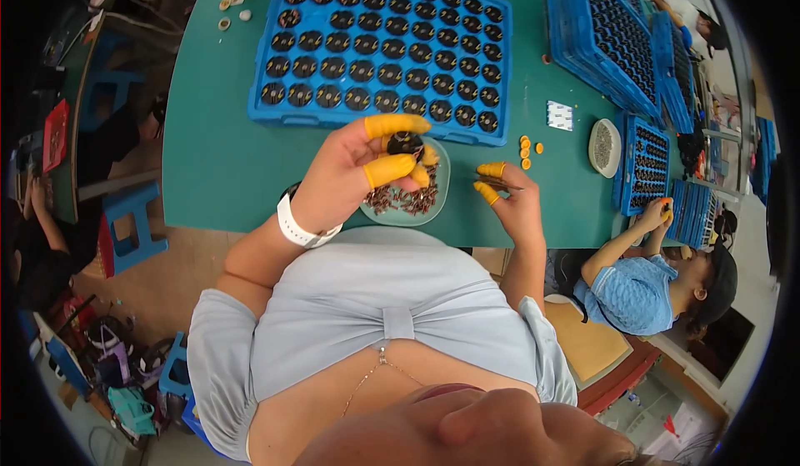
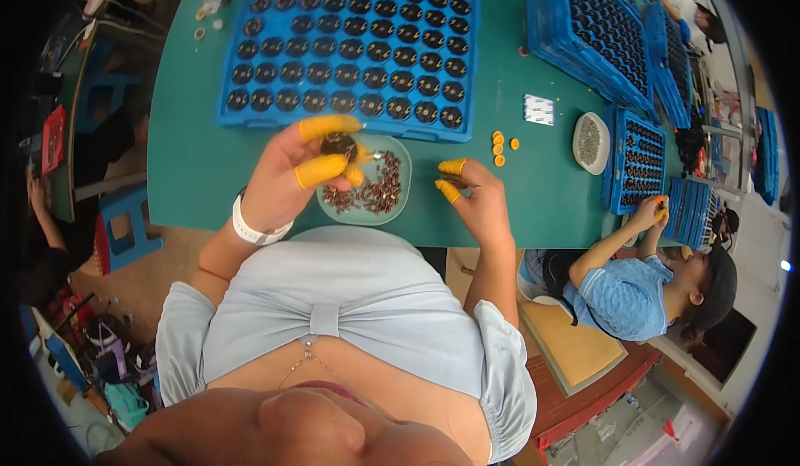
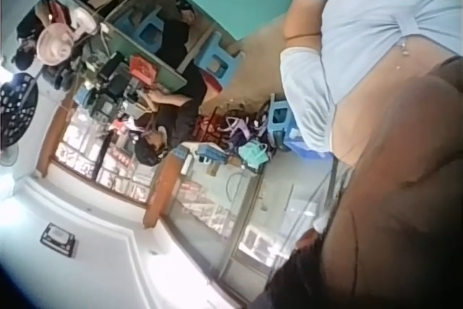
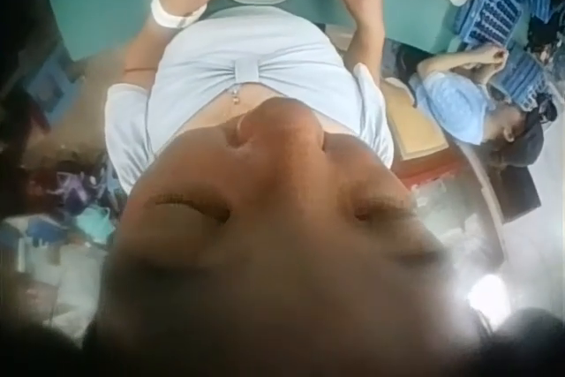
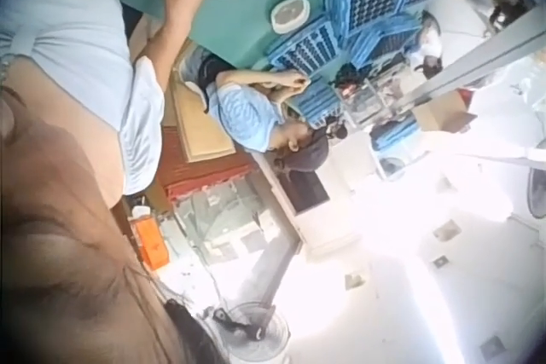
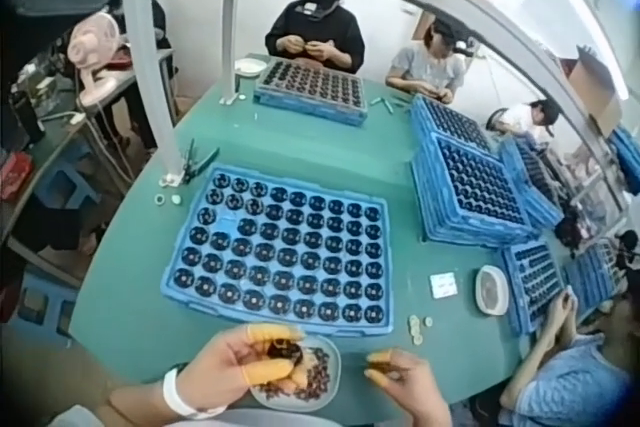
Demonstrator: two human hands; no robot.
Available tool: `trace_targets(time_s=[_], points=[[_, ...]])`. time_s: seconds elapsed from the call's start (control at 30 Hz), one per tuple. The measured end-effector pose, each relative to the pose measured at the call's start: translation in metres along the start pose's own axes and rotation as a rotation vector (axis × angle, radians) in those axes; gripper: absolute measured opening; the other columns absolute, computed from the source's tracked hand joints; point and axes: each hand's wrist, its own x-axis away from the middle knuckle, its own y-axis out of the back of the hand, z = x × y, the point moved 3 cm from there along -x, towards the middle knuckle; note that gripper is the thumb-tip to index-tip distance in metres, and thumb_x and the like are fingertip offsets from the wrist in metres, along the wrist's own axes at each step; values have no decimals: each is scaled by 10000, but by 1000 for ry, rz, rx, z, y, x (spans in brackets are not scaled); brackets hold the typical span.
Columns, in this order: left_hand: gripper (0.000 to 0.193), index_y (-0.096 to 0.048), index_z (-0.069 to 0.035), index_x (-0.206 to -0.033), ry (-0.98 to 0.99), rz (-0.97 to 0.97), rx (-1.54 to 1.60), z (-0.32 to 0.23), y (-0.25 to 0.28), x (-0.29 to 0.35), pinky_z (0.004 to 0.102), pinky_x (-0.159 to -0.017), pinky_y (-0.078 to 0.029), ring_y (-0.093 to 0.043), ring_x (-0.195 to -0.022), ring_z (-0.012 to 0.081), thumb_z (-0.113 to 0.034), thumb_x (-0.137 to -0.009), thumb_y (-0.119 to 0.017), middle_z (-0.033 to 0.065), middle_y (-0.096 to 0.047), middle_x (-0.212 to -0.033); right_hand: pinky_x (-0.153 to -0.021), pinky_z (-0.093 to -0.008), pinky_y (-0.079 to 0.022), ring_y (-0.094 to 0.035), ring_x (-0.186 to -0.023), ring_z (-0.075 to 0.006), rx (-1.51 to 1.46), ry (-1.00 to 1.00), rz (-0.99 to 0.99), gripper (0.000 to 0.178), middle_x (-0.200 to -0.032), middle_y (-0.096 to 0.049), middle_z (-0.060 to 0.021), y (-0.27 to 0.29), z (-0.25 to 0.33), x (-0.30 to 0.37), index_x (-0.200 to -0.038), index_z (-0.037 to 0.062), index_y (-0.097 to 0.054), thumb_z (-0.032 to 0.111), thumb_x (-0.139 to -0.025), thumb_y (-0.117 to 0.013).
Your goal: The person assembles small electronic components by hand at a manual assembly station, taking small parts from a plastic tray.
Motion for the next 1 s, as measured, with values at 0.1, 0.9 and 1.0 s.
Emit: trace_targets(time_s=[0.1, 0.9, 1.0], points=[[358, -505, 3, -1225, 6, -3, -1, -3, -3, 0, 272, -765, -530, -627, -874, 167, 14, -870, -540, 115, -619, -1020, -703, -235, -508, -632, -802, -132, -6, -60, 45, 204, -886, -640, -68, -2, -3, -3, -932, -33, -636, -65, -735, -679], [320, -539, 6, -1189, -81, -139, -49, 3, 6, 5, 260, -670, -554, -660, -787, 164, -12, -870, -560, 143, -656, -968, -802, -330, -524, -650, -938, -300, 80, 611, 84, 271, -1117, -591, -221, -20, 119, 2, -1028, -4, -574, -119, -787, -616], [317, -540, 7, -1186, -92, -137, -61, 3, 6, 3, 261, -671, -554, -660, -786, 164, -13, -870, -560, 140, -656, -970, -787, -330, -529, -657, -915, -302, 125, 638, 62, 277, -1087, -601, -234, -21, 124, 0, -1027, -7, -584, -114, -776, -633]])
